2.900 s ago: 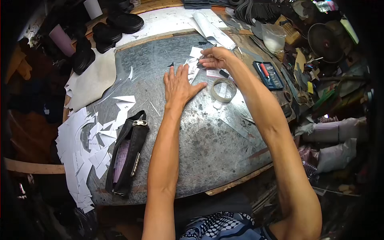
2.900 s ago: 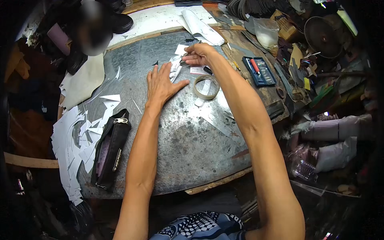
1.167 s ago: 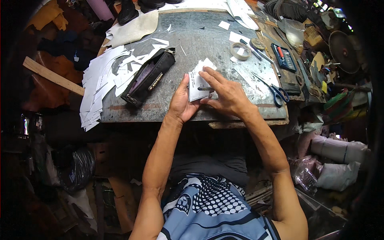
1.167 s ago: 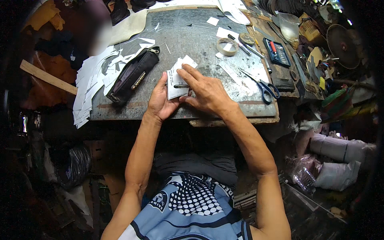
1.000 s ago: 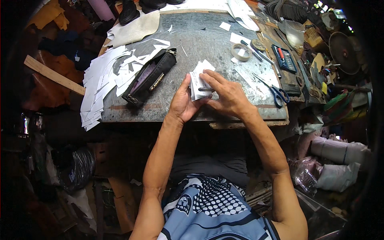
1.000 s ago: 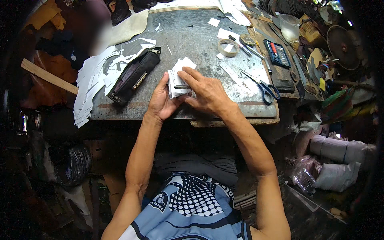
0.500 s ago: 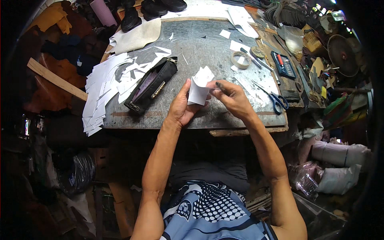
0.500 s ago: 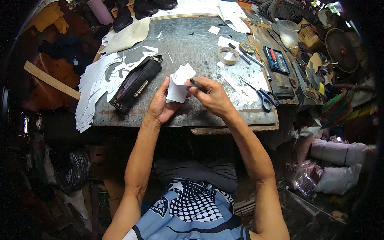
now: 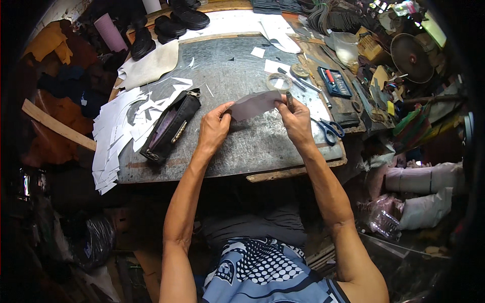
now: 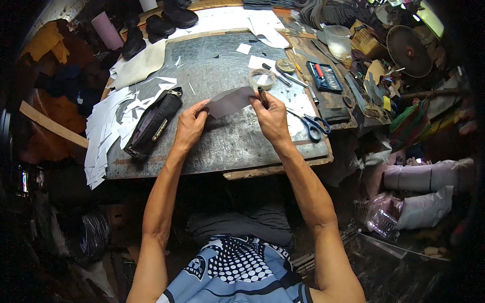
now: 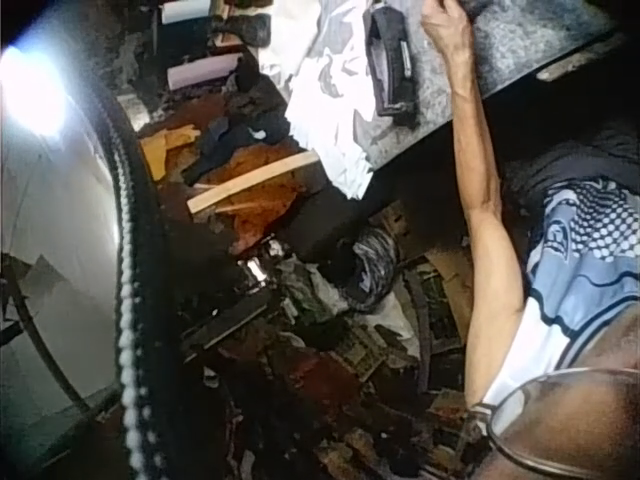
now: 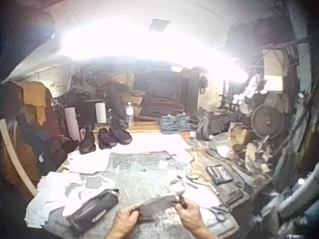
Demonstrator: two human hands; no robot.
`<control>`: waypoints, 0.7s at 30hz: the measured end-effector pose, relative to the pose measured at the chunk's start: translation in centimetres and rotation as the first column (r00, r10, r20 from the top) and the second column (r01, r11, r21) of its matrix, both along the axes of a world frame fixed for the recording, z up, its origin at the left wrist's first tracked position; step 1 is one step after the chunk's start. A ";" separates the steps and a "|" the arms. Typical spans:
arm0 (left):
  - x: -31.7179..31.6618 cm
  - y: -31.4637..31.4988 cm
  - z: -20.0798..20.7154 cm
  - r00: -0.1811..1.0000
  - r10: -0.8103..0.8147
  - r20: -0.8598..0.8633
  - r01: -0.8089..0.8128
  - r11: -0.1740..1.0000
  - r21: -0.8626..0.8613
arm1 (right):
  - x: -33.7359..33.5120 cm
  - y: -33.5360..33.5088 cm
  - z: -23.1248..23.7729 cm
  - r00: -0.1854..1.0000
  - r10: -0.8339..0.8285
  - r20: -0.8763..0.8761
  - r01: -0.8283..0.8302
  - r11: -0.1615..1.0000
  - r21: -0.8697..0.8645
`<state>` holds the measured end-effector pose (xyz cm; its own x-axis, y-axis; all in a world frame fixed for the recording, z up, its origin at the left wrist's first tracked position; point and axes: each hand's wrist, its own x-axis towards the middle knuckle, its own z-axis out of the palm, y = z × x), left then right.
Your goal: Sorting, organizing, and marking paper shoe component patterns at a workbench.
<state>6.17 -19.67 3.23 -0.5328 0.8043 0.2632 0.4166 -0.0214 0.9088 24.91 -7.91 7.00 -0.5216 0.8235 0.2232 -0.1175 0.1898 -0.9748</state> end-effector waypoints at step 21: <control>6.2 -6.9 3.6 0.942 -0.210 -0.263 0.157 0.965 -0.208 | 5.9 -3.2 1.5 0.953 -0.303 0.002 0.199 0.633 0.748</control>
<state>12.34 -26.58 6.83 -0.2975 0.9289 0.2206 0.6592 0.0327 0.7513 30.85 -11.13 8.47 -0.3839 0.5201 0.7630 0.1480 0.8502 -0.5052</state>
